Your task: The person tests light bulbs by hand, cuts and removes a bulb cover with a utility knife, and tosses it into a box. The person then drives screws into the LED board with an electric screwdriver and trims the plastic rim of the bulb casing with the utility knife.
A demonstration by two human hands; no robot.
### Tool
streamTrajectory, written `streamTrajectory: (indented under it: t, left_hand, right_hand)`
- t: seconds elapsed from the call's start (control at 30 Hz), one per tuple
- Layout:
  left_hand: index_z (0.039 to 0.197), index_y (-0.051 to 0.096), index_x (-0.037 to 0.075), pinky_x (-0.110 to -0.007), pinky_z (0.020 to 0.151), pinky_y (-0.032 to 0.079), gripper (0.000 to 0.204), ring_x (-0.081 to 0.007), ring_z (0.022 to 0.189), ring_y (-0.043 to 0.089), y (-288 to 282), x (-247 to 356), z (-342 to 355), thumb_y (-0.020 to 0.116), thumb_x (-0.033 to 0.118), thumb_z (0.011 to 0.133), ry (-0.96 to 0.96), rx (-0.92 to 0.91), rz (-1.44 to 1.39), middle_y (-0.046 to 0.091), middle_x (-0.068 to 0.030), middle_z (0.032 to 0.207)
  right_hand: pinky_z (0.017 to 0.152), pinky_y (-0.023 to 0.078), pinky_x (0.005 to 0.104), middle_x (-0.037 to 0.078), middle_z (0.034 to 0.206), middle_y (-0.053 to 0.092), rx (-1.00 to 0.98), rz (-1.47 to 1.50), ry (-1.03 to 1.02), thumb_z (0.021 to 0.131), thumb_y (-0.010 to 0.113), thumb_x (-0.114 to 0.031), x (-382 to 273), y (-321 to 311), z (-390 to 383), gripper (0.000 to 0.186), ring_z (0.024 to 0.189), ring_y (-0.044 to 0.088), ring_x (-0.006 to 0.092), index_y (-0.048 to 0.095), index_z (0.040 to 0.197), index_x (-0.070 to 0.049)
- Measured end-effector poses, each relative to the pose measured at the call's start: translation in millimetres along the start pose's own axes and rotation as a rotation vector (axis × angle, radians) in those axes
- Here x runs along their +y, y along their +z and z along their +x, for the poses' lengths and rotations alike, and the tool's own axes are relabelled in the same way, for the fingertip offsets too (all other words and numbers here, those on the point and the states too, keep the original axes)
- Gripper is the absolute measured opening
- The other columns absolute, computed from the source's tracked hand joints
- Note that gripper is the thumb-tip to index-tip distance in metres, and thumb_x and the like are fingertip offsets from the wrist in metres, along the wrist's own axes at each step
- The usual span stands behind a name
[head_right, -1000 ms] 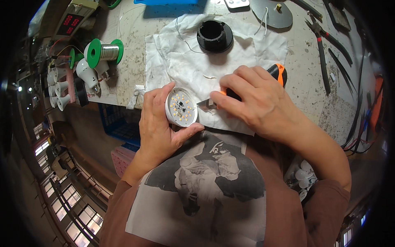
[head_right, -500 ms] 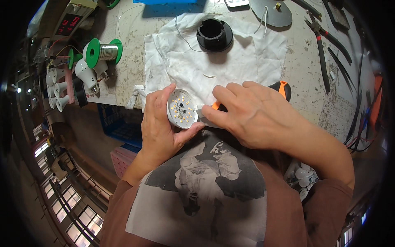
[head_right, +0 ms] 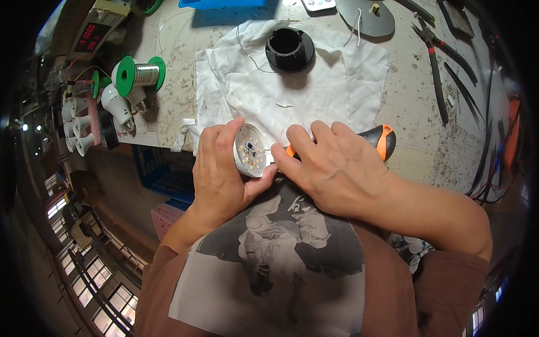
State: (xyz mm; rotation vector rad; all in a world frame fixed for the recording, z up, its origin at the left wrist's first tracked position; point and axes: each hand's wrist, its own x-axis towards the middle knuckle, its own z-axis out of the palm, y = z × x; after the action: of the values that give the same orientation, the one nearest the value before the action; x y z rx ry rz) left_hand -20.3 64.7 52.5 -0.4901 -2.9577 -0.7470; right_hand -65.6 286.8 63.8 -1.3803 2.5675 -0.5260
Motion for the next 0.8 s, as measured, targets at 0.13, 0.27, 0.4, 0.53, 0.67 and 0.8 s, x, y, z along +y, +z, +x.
streamTrajectory:
  t: [0.13, 0.27, 0.4, 0.53, 0.67, 0.8]
  left_hand:
    - [0.134, 0.047, -0.001, -0.044, 0.08, 0.05, 0.081, -0.037, 0.096, 0.056, -0.8, 0.0, 1.5, 0.087, 0.026, 0.069, -0.002, -0.011, -0.008, 0.054, -0.0195, 0.109]
    - [0.134, 0.047, -0.001, -0.043, 0.078, 0.051, 0.081, -0.0367, 0.095, 0.057, -1.6, -2.1, 1.8, 0.087, 0.026, 0.069, 0.0, -0.022, -0.023, 0.054, -0.0192, 0.11]
    - [0.134, 0.047, -0.001, -0.042, 0.077, 0.052, 0.082, -0.0363, 0.096, 0.058, -2.9, -3.2, 2.9, 0.087, 0.026, 0.069, -0.009, -0.032, -0.025, 0.054, -0.0188, 0.11]
    - [0.135, 0.047, -0.001, -0.042, 0.076, 0.053, 0.084, -0.0356, 0.096, 0.058, -3.0, -3.7, 2.3, 0.087, 0.03, 0.069, -0.011, -0.028, -0.03, 0.054, -0.0186, 0.11]
    - [0.136, 0.048, -0.001, -0.042, 0.076, 0.053, 0.085, -0.035, 0.095, 0.059, -2.4, -3.4, 1.1, 0.088, 0.034, 0.07, -0.001, -0.015, -0.031, 0.054, -0.0182, 0.11]
    - [0.135, 0.048, -0.001, -0.042, 0.076, 0.053, 0.084, -0.035, 0.095, 0.059, -1.9, -4.4, 1.7, 0.088, 0.034, 0.07, 0.005, -0.009, -0.035, 0.055, -0.0182, 0.11]
  right_hand:
    - [0.061, 0.043, 0.033, 0.007, 0.091, 0.054, 0.036, -0.074, 0.026, 0.084, 0.062, -0.021, -5.3, 5.4, -2.8, 0.034, 0.076, 0.056, 0.0215, 0.066, 0.114, -0.006]
    - [0.06, 0.042, 0.0327, 0.008, 0.091, 0.054, 0.06, -0.119, 0.025, 0.084, 0.061, -0.022, -7.9, 8.3, -5.2, 0.034, 0.075, 0.054, 0.0217, 0.065, 0.115, -0.006]
    - [0.062, 0.043, 0.0331, 0.008, 0.091, 0.054, 0.103, -0.102, 0.014, 0.085, 0.061, -0.022, -3.6, 13.4, -7.6, 0.035, 0.075, 0.055, 0.0219, 0.065, 0.115, -0.006]
    - [0.066, 0.047, 0.034, 0.009, 0.093, 0.056, 0.062, 0.054, 0.019, 0.083, 0.062, -0.021, 1.5, 4.1, -5.0, 0.036, 0.078, 0.058, 0.0229, 0.066, 0.116, -0.008]
    - [0.074, 0.047, 0.0355, 0.008, 0.099, 0.056, -0.012, 0.105, 0.018, 0.076, 0.069, -0.01, 4.6, -0.7, -6.8, 0.047, 0.087, 0.058, 0.0242, 0.066, 0.123, -0.016]
    - [0.072, 0.05, 0.0363, 0.01, 0.099, 0.059, -0.017, 0.071, -0.027, 0.081, 0.065, -0.018, 9.1, -5.6, -2.2, 0.038, 0.084, 0.061, 0.0248, 0.068, 0.118, -0.012]
